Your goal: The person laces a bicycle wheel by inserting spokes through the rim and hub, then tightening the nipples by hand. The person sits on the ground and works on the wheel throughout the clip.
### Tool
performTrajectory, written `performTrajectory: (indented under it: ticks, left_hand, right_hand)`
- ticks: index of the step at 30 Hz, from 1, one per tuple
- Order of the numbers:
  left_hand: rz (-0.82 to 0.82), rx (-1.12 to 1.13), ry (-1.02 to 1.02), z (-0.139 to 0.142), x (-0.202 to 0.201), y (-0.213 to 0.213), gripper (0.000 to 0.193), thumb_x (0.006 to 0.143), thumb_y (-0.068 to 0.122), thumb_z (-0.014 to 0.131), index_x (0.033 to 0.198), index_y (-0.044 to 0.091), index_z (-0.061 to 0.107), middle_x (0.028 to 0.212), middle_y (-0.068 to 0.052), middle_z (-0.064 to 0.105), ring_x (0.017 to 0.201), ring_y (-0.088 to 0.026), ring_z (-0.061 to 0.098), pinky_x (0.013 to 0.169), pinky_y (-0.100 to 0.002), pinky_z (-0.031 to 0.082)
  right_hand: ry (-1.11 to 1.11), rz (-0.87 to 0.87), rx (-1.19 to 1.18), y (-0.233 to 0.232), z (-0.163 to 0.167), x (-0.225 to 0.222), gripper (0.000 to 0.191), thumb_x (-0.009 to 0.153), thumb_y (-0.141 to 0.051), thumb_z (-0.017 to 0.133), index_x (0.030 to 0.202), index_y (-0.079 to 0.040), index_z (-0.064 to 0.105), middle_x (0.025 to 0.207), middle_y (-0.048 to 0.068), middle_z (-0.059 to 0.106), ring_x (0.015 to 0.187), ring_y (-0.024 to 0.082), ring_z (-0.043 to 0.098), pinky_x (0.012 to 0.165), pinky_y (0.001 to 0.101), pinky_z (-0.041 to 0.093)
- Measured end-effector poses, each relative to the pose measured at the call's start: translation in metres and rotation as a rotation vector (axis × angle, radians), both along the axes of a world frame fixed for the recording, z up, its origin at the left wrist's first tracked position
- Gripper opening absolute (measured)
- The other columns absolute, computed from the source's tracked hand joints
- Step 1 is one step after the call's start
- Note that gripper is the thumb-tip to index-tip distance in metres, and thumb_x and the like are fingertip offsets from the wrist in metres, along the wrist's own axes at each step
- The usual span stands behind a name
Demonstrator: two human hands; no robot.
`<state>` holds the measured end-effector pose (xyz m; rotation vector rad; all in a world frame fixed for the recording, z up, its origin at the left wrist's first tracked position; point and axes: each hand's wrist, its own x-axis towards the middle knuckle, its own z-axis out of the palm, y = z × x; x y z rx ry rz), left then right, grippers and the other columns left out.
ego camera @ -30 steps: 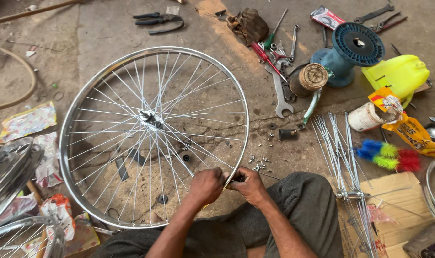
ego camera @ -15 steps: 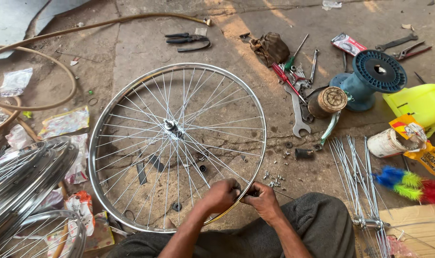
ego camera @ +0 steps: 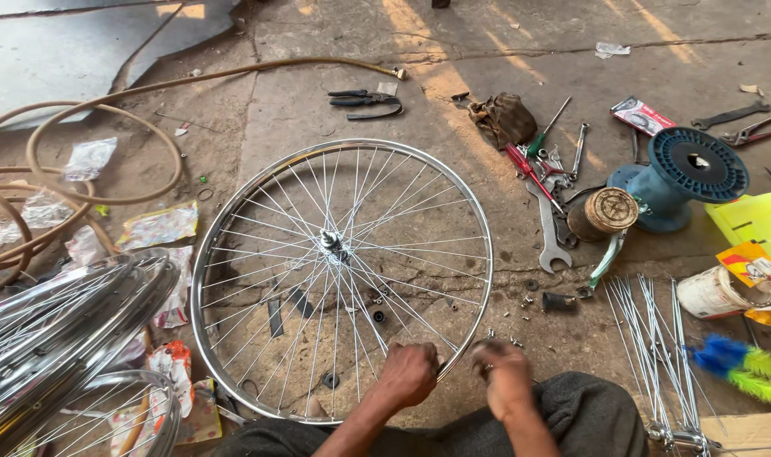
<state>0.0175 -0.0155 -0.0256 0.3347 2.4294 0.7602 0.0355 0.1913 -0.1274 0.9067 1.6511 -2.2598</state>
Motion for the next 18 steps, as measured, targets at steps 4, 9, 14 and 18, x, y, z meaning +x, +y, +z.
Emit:
performTrajectory:
  ticks: [4,9,14,18]
  left_hand:
    - [0.031,0.023,-0.175,0.003,-0.001,-0.001,0.045,0.114,0.044,0.044,0.087,0.011,0.055,0.075,-0.001,0.041,0.067,-0.019,0.037,0.081,-0.049,0.053]
    - [0.056,0.098,-0.195,0.002,-0.002,-0.007,0.024,0.107,0.028,0.041,0.086,0.023,0.052,0.067,0.008,0.048,0.061,-0.009,0.048,0.084,-0.039,0.047]
    - [0.024,-0.016,-0.047,0.004,0.011,-0.003,0.041,0.113,0.040,0.044,0.089,0.009,0.059,0.067,0.003,0.039,0.061,-0.017,0.039,0.080,-0.046,0.057]
    - [0.073,-0.186,0.099,0.010,0.022,-0.012,0.039,0.106,0.039,0.057,0.120,0.002,0.057,0.066,0.002,0.049,0.059,-0.016,0.048,0.084,-0.047,0.030]
  right_hand:
    - [-0.050,-0.334,-0.449,0.002,-0.007,0.000,0.023,0.093,-0.003,0.054,0.113,0.006,0.060,0.098,0.019,0.069,0.085,0.029,0.070,0.076,0.0376,0.062]
    - [0.049,-0.291,-0.301,-0.011,0.003,0.004,0.022,0.094,-0.003,0.058,0.114,0.002,0.066,0.097,0.018,0.071,0.082,0.027,0.069,0.069,0.0374,0.059]
    - [0.139,-0.313,-0.261,-0.015,0.018,0.001,0.017,0.088,0.001,0.065,0.105,0.001,0.067,0.092,0.016,0.074,0.077,0.027,0.071,0.066,0.0388,0.060]
    - [0.250,-0.301,-0.280,-0.012,0.017,0.000,0.017,0.086,0.003,0.069,0.103,0.000,0.067,0.090,0.014,0.072,0.074,0.026,0.071,0.065,0.0387,0.061]
